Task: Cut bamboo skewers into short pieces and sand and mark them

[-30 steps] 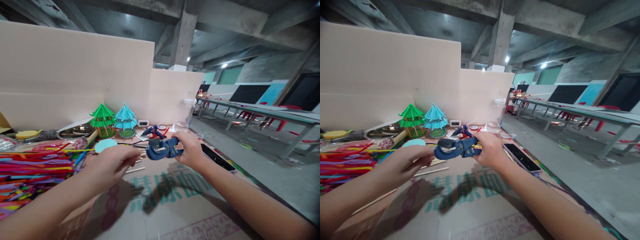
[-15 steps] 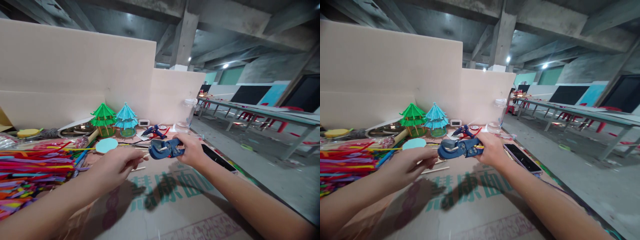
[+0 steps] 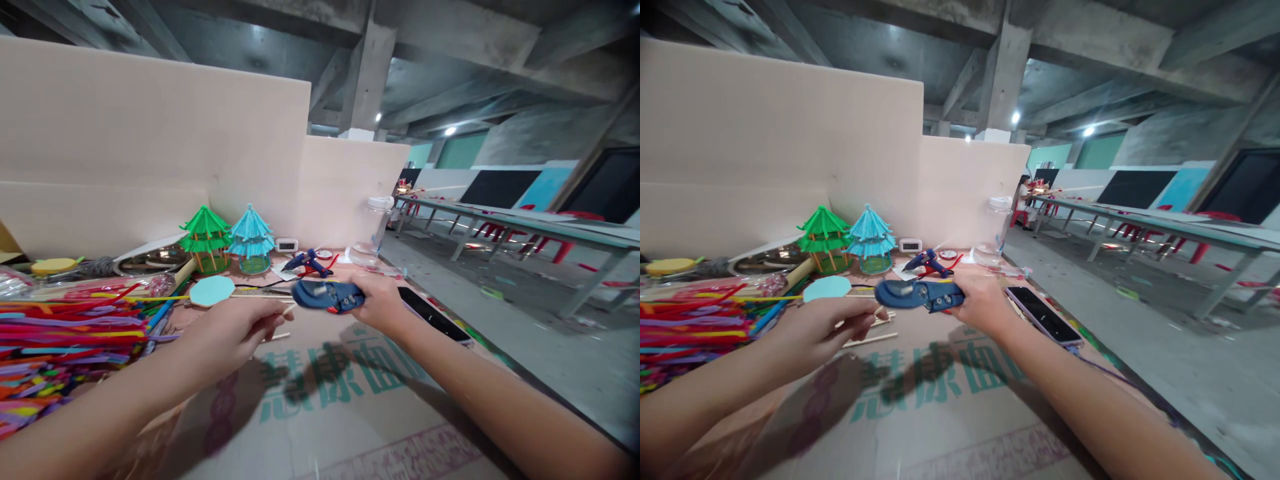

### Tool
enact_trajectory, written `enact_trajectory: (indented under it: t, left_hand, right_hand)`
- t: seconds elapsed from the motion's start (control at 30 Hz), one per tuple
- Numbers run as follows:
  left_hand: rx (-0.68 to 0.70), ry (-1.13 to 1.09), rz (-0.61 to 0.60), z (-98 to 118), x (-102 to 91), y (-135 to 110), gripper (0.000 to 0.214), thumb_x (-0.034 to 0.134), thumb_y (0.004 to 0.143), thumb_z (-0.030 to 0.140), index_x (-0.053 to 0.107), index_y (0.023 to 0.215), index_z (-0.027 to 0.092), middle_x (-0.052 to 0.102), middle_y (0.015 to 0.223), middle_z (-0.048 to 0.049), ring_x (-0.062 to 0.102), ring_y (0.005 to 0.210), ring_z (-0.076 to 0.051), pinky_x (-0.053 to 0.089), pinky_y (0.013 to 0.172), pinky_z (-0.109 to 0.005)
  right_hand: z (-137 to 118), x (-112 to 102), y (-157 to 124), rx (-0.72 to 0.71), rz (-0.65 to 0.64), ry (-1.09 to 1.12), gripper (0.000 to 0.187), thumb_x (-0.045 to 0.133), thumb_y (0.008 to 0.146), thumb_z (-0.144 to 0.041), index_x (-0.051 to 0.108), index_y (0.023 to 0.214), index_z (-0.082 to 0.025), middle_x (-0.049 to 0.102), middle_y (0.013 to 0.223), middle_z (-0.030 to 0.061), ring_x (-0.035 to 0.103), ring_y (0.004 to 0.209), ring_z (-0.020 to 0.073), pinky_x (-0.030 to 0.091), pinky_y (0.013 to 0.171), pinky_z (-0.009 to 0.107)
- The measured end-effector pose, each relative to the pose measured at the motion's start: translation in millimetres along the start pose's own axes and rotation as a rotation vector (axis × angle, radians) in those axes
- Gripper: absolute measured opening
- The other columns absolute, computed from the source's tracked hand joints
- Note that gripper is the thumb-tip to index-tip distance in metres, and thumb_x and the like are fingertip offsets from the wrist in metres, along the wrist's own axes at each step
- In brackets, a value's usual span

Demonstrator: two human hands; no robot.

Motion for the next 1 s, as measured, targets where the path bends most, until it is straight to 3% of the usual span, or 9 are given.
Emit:
enact_trajectory:
  t: [0.13,0.17,0.23,0.33,0.5,0.6,0.73,0.9,1.0]
  left_hand:
    - [-0.038,0.002,-0.016,-9.1,-0.8,2.5,0.031,0.042,0.097,0.031,0.070,0.104,0.021,0.073,0.086,-0.0038,0.063,0.072,-0.016,0.041,0.062,-0.023]
    - [-0.053,0.015,-0.017,-14.7,-1.9,3.2,0.032,0.041,0.097,0.032,0.070,0.105,0.021,0.072,0.084,-0.0036,0.063,0.071,-0.016,0.041,0.062,-0.023]
    - [-0.062,0.069,-0.002,-27.4,-6.8,5.0,0.032,0.040,0.098,0.033,0.070,0.102,0.021,0.072,0.083,-0.0034,0.062,0.071,-0.017,0.040,0.062,-0.023]
    - [-0.076,0.194,-0.002,-53.4,-11.5,7.9,0.032,0.041,0.097,0.036,0.069,0.092,0.021,0.073,0.088,-0.0038,0.062,0.075,-0.017,0.039,0.063,-0.023]
    - [-0.146,0.282,-0.080,-101.9,2.4,8.7,0.027,0.050,0.090,0.032,0.072,0.079,0.021,0.070,0.073,-0.0029,0.059,0.062,-0.016,0.034,0.056,-0.023]
    - [-0.157,0.308,-0.099,-114.9,13.9,8.8,0.025,0.054,0.088,0.033,0.075,0.082,0.021,0.073,0.074,-0.0049,0.061,0.065,-0.018,0.037,0.058,-0.024]
    - [-0.111,0.321,-0.043,-95.0,24.8,19.5,0.031,0.050,0.094,0.034,0.075,0.104,0.019,0.075,0.104,-0.0113,0.066,0.093,-0.023,0.046,0.076,-0.029]
    - [0.012,0.283,-0.093,-32.7,68.1,51.7,0.024,0.058,0.091,0.033,0.078,0.089,0.019,0.074,0.089,-0.0095,0.065,0.086,-0.023,0.048,0.076,-0.031]
    - [0.041,0.272,-0.101,-14.9,91.6,69.5,0.022,0.059,0.091,0.028,0.077,0.087,0.015,0.073,0.088,-0.0120,0.065,0.091,-0.026,0.049,0.082,-0.036]
  right_hand:
    - [9.2,2.7,-1.0,0.048,0.008,0.004,0.012,0.063,0.074,-0.023,0.054,0.065,-0.023,0.066,0.068,0.0054,0.062,0.068,0.0226,0.047,0.066,0.033]
    - [12.5,5.2,-1.9,0.080,0.002,0.040,0.008,0.065,0.073,-0.025,0.057,0.071,-0.022,0.068,0.073,0.0062,0.063,0.072,0.0240,0.048,0.069,0.034]
    - [19.9,12.8,-5.7,0.172,0.000,0.148,0.018,0.068,0.073,-0.029,0.063,0.088,-0.021,0.072,0.089,0.0086,0.066,0.083,0.0276,0.051,0.075,0.038]
    - [28.1,27.9,-16.6,0.317,0.037,0.278,0.029,0.064,0.083,-0.038,0.061,0.106,-0.020,0.072,0.100,0.0106,0.068,0.090,0.0287,0.053,0.078,0.041]
    - [34.4,54.9,-34.0,0.483,0.035,0.398,0.032,0.062,0.086,-0.049,0.060,0.098,-0.019,0.072,0.091,0.0083,0.068,0.080,0.0256,0.054,0.073,0.038]
    - [33.8,62.0,-35.7,0.503,0.006,0.421,0.034,0.064,0.086,-0.050,0.061,0.100,-0.019,0.072,0.093,0.0085,0.067,0.083,0.0258,0.053,0.075,0.037]
    - [31.8,68.2,-34.0,0.509,-0.024,0.457,0.035,0.063,0.086,-0.050,0.060,0.102,-0.019,0.071,0.094,0.0085,0.067,0.084,0.0258,0.053,0.077,0.038]
    - [35.1,74.5,-34.9,0.536,-0.044,0.468,0.036,0.063,0.085,-0.051,0.061,0.102,-0.019,0.071,0.095,0.0084,0.067,0.086,0.0263,0.052,0.079,0.039]
    - [40.2,77.6,-37.4,0.569,-0.048,0.480,0.037,0.062,0.086,-0.052,0.061,0.102,-0.019,0.071,0.095,0.0081,0.067,0.086,0.0264,0.052,0.079,0.039]
Point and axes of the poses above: each hand's wrist, its own y-axis towards the middle knuckle, its own x-axis out of the palm, z = x × y, the point moved 10 cm from there along y, towards the middle knuckle
